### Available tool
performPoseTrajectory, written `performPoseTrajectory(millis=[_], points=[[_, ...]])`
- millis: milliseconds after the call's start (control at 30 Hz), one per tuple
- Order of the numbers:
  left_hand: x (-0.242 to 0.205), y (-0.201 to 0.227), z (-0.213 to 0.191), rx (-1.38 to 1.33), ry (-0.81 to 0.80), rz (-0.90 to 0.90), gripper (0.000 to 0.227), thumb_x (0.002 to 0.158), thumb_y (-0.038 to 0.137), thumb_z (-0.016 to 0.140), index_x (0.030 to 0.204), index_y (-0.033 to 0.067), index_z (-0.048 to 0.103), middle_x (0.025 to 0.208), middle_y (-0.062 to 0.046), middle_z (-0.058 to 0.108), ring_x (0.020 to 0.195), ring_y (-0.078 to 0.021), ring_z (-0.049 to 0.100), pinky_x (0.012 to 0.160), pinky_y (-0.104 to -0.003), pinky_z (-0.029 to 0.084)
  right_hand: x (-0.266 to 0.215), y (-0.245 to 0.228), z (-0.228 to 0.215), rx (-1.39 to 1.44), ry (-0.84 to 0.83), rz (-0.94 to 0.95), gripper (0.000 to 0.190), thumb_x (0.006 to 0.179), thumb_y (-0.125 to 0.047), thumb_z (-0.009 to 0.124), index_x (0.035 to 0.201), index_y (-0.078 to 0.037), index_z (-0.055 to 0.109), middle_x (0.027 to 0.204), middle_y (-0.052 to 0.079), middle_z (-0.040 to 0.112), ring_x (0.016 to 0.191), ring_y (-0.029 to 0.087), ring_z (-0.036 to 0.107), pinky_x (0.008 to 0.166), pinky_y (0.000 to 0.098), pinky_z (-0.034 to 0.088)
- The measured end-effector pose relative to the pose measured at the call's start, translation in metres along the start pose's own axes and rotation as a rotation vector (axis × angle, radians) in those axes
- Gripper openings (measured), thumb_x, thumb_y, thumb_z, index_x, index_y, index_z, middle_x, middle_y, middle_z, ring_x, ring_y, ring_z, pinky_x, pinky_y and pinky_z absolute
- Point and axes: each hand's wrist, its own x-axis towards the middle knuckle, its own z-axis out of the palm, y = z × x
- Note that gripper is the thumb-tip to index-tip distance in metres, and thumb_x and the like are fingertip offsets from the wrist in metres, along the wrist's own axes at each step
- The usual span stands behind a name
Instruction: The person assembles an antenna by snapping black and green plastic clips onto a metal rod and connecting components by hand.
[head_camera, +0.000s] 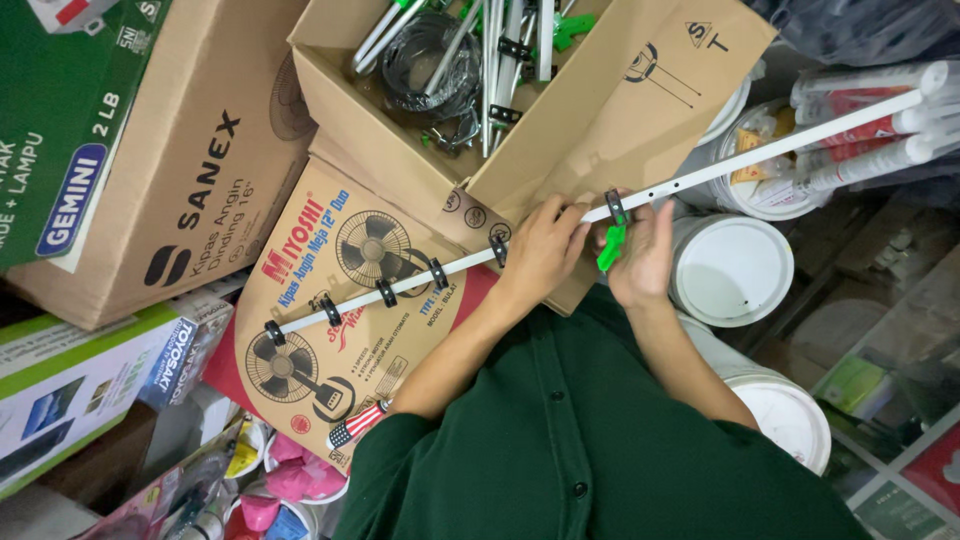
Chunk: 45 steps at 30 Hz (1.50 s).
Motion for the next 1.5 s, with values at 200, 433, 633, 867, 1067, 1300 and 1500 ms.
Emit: performPoseTrajectory(millis=[200,433,633,867,1067,1300,1500], points=[[0.01,0.022,-0.024,0.067,-0.005,0.059,0.039,0.088,0.012,0.07,0.126,0.004,0.066,0.113,-0.016,0.059,0.109,-0.0397,0.059,0.093,-0.048,0.05,0.02,0.019,-0.021,-0.248,-0.002,-0.073,0.02,0.113,-0.025,0.056,0.123,-0.008,0.061,0.093,0.003,0.063,0.067,0.009,0.053,0.057,0.0241,0.042],[0.016,0.088,-0.111,-0.916,-0.465,0.411,0.025,0.11,0.01,0.062,0.135,0.0082,0.062,0.135,-0.007,0.057,0.125,-0.0233,0.058,0.112,-0.034,0.045,0.03,0.034,-0.039,-0.227,0.041,-0.059,0.017,0.11,-0.02,0.058,0.121,-0.008,0.062,0.096,0.003,0.068,0.065,0.009,0.056,0.054,0.024,0.046],[0.026,0.065,-0.085,-0.698,-0.27,0.334,0.017,0.101,0.009,0.066,0.118,0.0073,0.067,0.12,-0.007,0.066,0.116,-0.0261,0.064,0.102,-0.036,0.051,0.029,0.027,-0.028,-0.146,0.057,-0.051,0.018,0.11,-0.017,0.056,0.124,-0.006,0.06,0.109,0.003,0.068,0.095,0.011,0.065,0.079,0.0248,0.054],[0.024,0.015,-0.031,-0.2,-0.034,0.128,0.026,0.089,0.021,0.08,0.104,0.008,0.064,0.107,-0.011,0.064,0.1,-0.0337,0.061,0.088,-0.043,0.05,0.02,0.02,-0.009,-0.333,0.001,-0.175,0.022,0.11,-0.021,0.056,0.125,-0.005,0.061,0.109,0.003,0.065,0.094,0.009,0.06,0.081,0.0237,0.052],[0.027,0.009,-0.025,-0.035,-0.001,0.13,0.042,0.088,0.018,0.072,0.127,0.0083,0.059,0.112,-0.012,0.062,0.102,-0.0347,0.061,0.086,-0.045,0.05,0.022,0.009,-0.008,-0.343,-0.032,-0.171,0.023,0.112,-0.022,0.058,0.127,-0.005,0.061,0.1,0.002,0.063,0.08,0.007,0.056,0.067,0.0219,0.045],[0.024,-0.001,-0.014,0.008,-0.045,0.034,0.028,0.094,0.015,0.07,0.121,0.0129,0.063,0.104,-0.008,0.063,0.099,-0.0316,0.064,0.085,-0.045,0.053,0.026,0.003,-0.009,-0.422,-0.004,-0.043,0.027,0.108,-0.028,0.051,0.125,-0.008,0.057,0.098,0.002,0.065,0.075,0.008,0.06,0.058,0.022,0.045],[0.032,-0.008,-0.012,0.016,0.013,0.006,0.029,0.094,0.014,0.069,0.122,0.0106,0.063,0.105,-0.009,0.062,0.099,-0.0328,0.063,0.084,-0.046,0.053,0.024,-0.006,-0.017,-0.469,0.015,-0.145,0.028,0.106,-0.019,0.039,0.129,-0.006,0.051,0.105,0.009,0.066,0.071,0.014,0.056,0.06,0.0241,0.046]])
